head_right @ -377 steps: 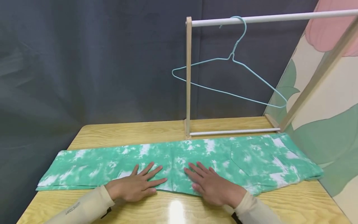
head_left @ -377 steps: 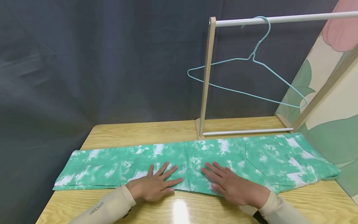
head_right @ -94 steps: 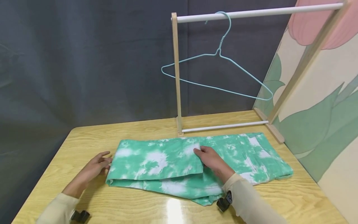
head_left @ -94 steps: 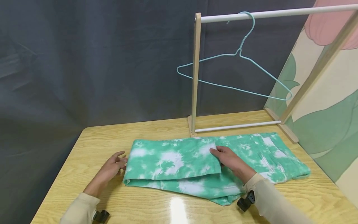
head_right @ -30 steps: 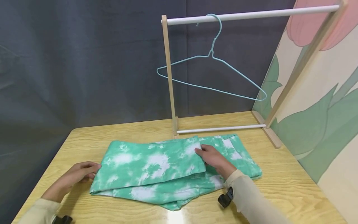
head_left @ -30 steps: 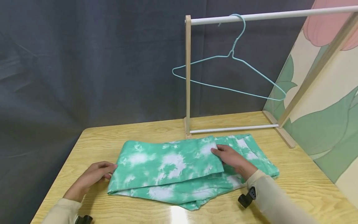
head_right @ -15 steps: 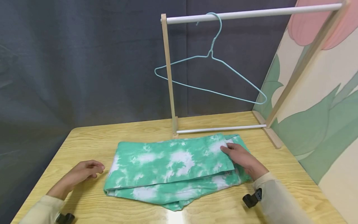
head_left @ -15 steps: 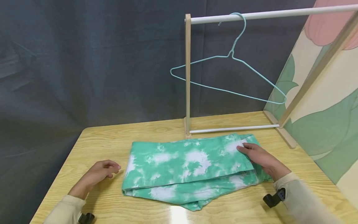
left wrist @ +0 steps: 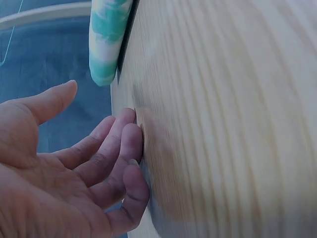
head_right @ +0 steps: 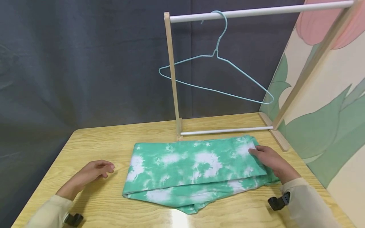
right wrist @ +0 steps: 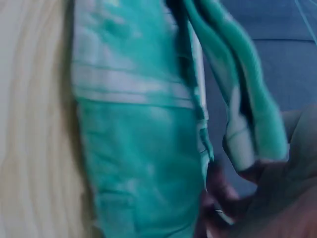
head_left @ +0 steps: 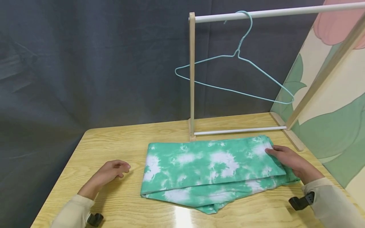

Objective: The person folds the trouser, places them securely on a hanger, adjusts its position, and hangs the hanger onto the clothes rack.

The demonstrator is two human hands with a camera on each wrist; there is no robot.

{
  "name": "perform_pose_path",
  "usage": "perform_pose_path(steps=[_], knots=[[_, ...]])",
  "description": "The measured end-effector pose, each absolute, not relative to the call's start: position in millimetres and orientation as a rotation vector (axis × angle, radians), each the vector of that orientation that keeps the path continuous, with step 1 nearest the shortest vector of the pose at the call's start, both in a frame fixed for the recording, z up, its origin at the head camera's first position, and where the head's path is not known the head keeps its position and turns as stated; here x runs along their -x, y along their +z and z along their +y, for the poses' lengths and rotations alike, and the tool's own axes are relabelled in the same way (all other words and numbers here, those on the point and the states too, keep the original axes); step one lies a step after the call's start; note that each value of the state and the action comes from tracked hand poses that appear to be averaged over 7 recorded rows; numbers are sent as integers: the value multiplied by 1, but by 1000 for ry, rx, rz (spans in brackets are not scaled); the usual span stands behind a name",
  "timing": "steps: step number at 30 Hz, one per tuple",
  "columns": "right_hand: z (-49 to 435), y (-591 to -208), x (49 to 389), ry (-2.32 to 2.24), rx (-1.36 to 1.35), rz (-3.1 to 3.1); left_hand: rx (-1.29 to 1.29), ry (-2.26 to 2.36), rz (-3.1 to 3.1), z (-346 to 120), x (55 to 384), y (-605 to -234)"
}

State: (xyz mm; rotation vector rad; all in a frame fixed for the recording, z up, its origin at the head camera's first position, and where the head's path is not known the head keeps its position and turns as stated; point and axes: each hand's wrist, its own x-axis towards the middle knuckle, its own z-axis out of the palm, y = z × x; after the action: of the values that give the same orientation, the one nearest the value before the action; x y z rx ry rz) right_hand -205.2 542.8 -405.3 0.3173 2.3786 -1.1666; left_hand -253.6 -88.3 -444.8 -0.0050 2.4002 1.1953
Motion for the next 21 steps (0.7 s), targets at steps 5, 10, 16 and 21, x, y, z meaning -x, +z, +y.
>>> perform_pose_path(steps=[5,10,16,21], knots=[[541,-411,205,-1104,-316,2444,-38,1214,2363,-75,257,-448],[539,-418,205,-1079,-251,2522,-150,1265,2240,-54,258,-450],[538,-421,203,-1031,-225,2613,-112,1284,2206,-26,262,-453],[535,-421,201,-1059,-223,2596,-4,1310,2233,-20,261,-457]])
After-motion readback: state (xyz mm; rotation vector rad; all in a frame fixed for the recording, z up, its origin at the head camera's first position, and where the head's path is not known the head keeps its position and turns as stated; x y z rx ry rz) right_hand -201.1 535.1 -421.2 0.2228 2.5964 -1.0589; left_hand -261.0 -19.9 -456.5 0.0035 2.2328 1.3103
